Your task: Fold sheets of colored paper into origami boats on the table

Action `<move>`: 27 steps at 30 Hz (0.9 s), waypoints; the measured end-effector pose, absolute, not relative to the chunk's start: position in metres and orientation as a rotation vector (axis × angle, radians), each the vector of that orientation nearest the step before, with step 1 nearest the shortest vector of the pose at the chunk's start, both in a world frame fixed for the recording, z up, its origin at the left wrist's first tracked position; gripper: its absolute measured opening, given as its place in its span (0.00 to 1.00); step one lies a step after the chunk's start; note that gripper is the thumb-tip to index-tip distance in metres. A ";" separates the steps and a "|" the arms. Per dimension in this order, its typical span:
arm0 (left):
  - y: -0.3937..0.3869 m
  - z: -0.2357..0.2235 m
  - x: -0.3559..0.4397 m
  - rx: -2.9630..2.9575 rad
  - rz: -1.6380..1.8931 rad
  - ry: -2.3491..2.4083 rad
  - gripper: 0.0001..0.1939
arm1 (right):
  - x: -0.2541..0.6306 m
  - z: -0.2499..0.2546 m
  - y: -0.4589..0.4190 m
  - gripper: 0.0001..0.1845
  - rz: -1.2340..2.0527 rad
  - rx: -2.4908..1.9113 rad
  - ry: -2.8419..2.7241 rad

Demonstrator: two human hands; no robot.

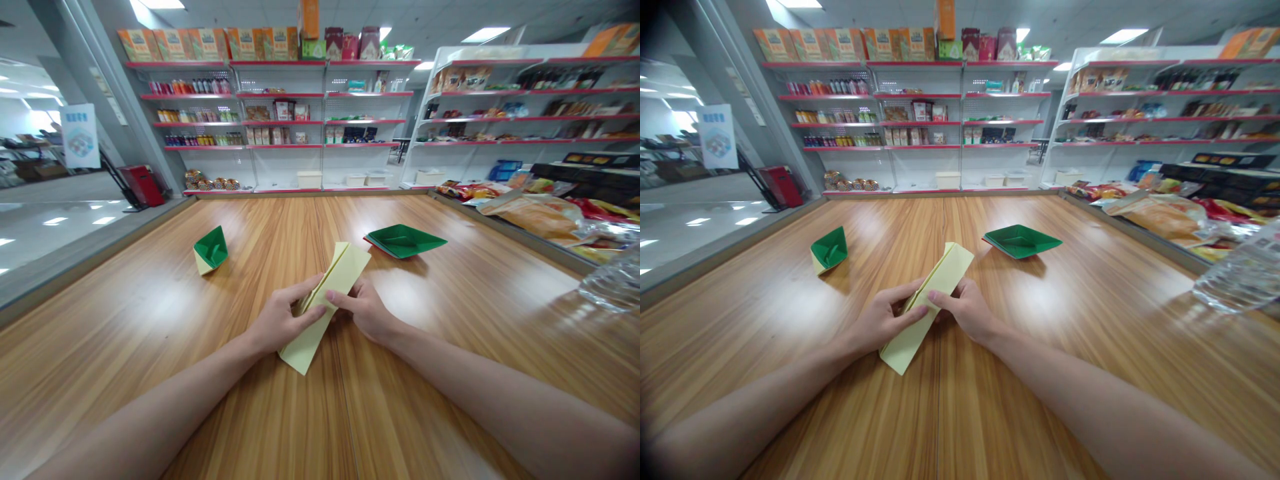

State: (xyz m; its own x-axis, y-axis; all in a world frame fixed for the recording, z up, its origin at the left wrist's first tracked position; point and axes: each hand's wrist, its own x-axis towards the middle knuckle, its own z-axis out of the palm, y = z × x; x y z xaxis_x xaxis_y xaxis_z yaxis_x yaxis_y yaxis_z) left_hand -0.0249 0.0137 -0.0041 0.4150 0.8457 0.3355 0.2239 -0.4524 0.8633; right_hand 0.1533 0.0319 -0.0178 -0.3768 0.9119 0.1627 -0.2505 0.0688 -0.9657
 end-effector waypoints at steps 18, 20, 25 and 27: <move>0.019 -0.004 -0.030 1.385 0.771 0.802 0.17 | 0.158 -0.014 0.036 0.16 1.465 -0.871 -1.481; 0.020 -0.005 -0.030 1.394 0.744 0.792 0.15 | 0.158 -0.015 0.035 0.15 1.489 -0.882 -1.424; 0.021 -0.005 -0.030 1.310 0.654 0.768 0.15 | 0.158 -0.017 0.041 0.16 1.437 -0.909 -1.195; 0.021 -0.005 -0.030 1.236 0.623 0.748 0.17 | 0.159 -0.018 0.044 0.16 1.376 -0.904 -1.111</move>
State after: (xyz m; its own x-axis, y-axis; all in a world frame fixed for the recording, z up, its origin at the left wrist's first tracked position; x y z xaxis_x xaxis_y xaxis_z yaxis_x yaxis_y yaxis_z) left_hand -0.0303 0.0207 -0.0053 0.6164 0.7702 -0.1639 -0.0213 0.2244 0.9743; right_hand 0.1589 0.0439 -0.0181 -0.1125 0.9913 0.0688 -0.2766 0.0352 -0.9603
